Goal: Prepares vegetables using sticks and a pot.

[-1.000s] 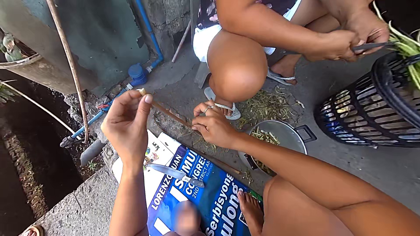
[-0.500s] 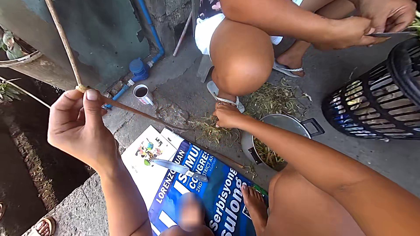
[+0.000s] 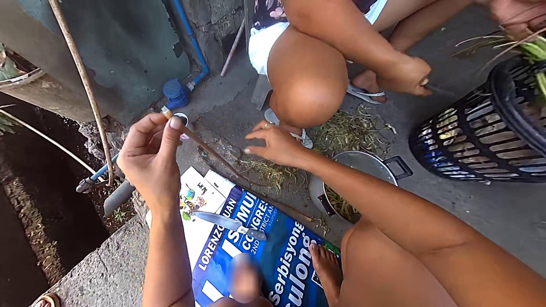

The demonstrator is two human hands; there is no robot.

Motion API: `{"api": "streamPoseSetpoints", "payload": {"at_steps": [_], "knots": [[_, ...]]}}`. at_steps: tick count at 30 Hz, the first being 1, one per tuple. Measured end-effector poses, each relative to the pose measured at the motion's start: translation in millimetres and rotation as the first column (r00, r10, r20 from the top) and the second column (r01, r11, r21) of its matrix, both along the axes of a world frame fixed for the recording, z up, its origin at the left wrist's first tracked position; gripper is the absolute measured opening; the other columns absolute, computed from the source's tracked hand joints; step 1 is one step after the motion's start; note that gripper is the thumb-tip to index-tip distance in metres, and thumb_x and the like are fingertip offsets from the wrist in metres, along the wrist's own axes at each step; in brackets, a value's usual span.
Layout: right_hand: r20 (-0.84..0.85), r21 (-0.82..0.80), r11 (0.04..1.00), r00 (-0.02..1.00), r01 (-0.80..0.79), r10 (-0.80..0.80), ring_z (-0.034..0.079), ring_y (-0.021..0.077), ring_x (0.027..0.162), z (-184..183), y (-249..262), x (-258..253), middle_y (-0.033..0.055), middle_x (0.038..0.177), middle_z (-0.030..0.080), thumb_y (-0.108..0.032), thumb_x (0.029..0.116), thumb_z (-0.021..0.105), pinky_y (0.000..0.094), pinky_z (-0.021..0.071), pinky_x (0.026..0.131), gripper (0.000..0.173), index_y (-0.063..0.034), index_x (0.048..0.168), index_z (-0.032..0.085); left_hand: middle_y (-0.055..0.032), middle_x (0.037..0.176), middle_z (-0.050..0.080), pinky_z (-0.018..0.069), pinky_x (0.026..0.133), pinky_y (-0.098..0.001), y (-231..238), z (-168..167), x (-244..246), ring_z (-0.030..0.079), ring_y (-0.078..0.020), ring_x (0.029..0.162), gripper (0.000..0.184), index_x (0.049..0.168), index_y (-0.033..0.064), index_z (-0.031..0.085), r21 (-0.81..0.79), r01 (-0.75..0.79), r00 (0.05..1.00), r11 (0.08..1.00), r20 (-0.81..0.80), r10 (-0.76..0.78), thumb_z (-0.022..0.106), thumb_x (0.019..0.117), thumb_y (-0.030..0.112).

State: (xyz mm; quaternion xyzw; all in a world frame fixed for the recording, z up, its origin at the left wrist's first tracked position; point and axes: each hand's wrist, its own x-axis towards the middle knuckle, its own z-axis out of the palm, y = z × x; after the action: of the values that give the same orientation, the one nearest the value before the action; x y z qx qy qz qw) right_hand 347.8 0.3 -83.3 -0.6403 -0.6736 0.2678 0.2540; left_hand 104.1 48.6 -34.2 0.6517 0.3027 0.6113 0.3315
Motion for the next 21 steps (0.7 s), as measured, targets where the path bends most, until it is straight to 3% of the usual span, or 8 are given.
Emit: {"api": "streamPoseSetpoints", "payload": {"at_steps": [3, 5, 7, 9, 13, 16, 18, 21], "knots": [[-0.233, 0.301, 0.953, 0.966, -0.041, 0.115, 0.062, 0.0148, 0.084, 34, -2, -18, 0.0116, 0.108, 0.065, -0.026, 0.0962, 0.071, 0.0289, 0.0529, 0.072, 0.030, -0.0037, 0.116, 0.075, 0.0084, 0.101, 0.071, 0.0585, 0.075, -0.0200, -4, 1, 11, 0.068, -0.0028, 0.082, 0.012, 0.111, 0.0123, 0.068, -0.021, 0.100, 0.995, 0.995, -0.008, -0.101, 0.068, 0.0988, 0.015], [-0.292, 0.420, 0.906, 0.936, -0.058, 0.195, 0.060, 0.0082, 0.080, 53, -4, -29, 0.0087, 0.100, 0.066, -0.021, 0.0944, 0.073, 0.0205, 0.0507, 0.069, 0.029, -0.0010, 0.115, 0.075, 0.0096, 0.100, 0.071, 0.0582, 0.075, -0.0189, -6, 1, 18, 0.068, -0.0017, 0.081, 0.012, 0.110, 0.0126, 0.069, -0.021, 0.186, 0.982, 0.982, -0.005, -0.186, 0.069, 0.0980, 0.013], [-0.306, 0.463, 0.884, 0.926, -0.058, 0.221, 0.057, 0.0033, 0.073, 65, -5, -36, 0.0047, 0.090, 0.065, -0.016, 0.0930, 0.074, 0.0153, 0.0478, 0.064, 0.021, -0.0007, 0.107, 0.076, 0.0093, 0.098, 0.073, 0.0586, 0.077, -0.0196, -9, 3, 25, 0.069, -0.0024, 0.083, 0.013, 0.110, 0.0117, 0.071, -0.025, 0.249, 0.969, 0.968, 0.008, -0.249, 0.070, 0.0975, 0.012], [-0.303, 0.466, 0.884, 0.930, -0.044, 0.206, 0.058, 0.0015, 0.070, 73, -4, -38, 0.0031, 0.085, 0.064, -0.013, 0.0921, 0.074, 0.0141, 0.0485, 0.063, 0.012, -0.0019, 0.096, 0.076, 0.0084, 0.098, 0.073, 0.0576, 0.078, -0.0196, -11, 3, 30, 0.068, -0.0025, 0.084, 0.014, 0.112, 0.0098, 0.071, -0.024, 0.271, 0.962, 0.962, 0.022, -0.271, 0.068, 0.0980, 0.010], [-0.415, 0.424, 0.901, 0.904, 0.092, 0.103, 0.061, 0.0011, 0.069, 84, -2, -30, 0.0023, 0.085, 0.067, -0.011, 0.0903, 0.075, 0.0157, 0.0529, 0.062, 0.009, -0.0028, 0.091, 0.074, 0.0041, 0.112, 0.073, 0.0574, 0.085, -0.0219, -14, 0, 30, 0.069, -0.0046, 0.096, 0.034, 0.128, 0.0058, 0.064, -0.059, 0.258, 0.962, 0.964, -0.073, -0.262, 0.071, 0.0965, 0.016], [-0.497, 0.417, 0.884, 0.867, 0.213, 0.025, 0.059, -0.0009, 0.064, 89, -3, -26, -0.0009, 0.078, 0.066, -0.009, 0.0894, 0.075, 0.0144, 0.0498, 0.058, 0.005, -0.0042, 0.088, 0.073, 0.0008, 0.106, 0.073, 0.0565, 0.077, -0.0189, -20, -5, 35, 0.069, -0.0024, 0.091, 0.032, 0.116, 0.0041, 0.069, -0.061, 0.149, 0.958, 0.987, -0.238, -0.159, 0.079, 0.0894, 0.018], [-0.519, 0.402, 0.882, 0.855, 0.245, -0.001, 0.058, -0.0020, 0.062, 92, -5, -27, -0.0026, 0.073, 0.066, -0.009, 0.0900, 0.076, 0.0136, 0.0486, 0.056, 0.006, -0.0050, 0.087, 0.072, 0.0022, 0.097, 0.075, 0.0549, 0.071, -0.0171, -23, -7, 42, 0.068, -0.0006, 0.084, 0.023, 0.108, 0.0057, 0.073, -0.040, 0.110, 0.955, 0.993, -0.272, -0.116, 0.080, 0.0887, 0.016], [-0.517, 0.366, 0.903, 0.856, 0.225, -0.004, 0.059, -0.0022, 0.061, 93, -7, -24, -0.0034, 0.073, 0.067, -0.012, 0.0915, 0.076, 0.0135, 0.0485, 0.056, 0.007, -0.0055, 0.089, 0.073, 0.0039, 0.090, 0.075, 0.0539, 0.069, -0.0142, -24, -8, 48, 0.066, 0.0027, 0.077, 0.017, 0.105, 0.0054, 0.075, -0.035, 0.092, 0.954, 0.995, -0.282, -0.098, 0.077, 0.0908, 0.014]]}}
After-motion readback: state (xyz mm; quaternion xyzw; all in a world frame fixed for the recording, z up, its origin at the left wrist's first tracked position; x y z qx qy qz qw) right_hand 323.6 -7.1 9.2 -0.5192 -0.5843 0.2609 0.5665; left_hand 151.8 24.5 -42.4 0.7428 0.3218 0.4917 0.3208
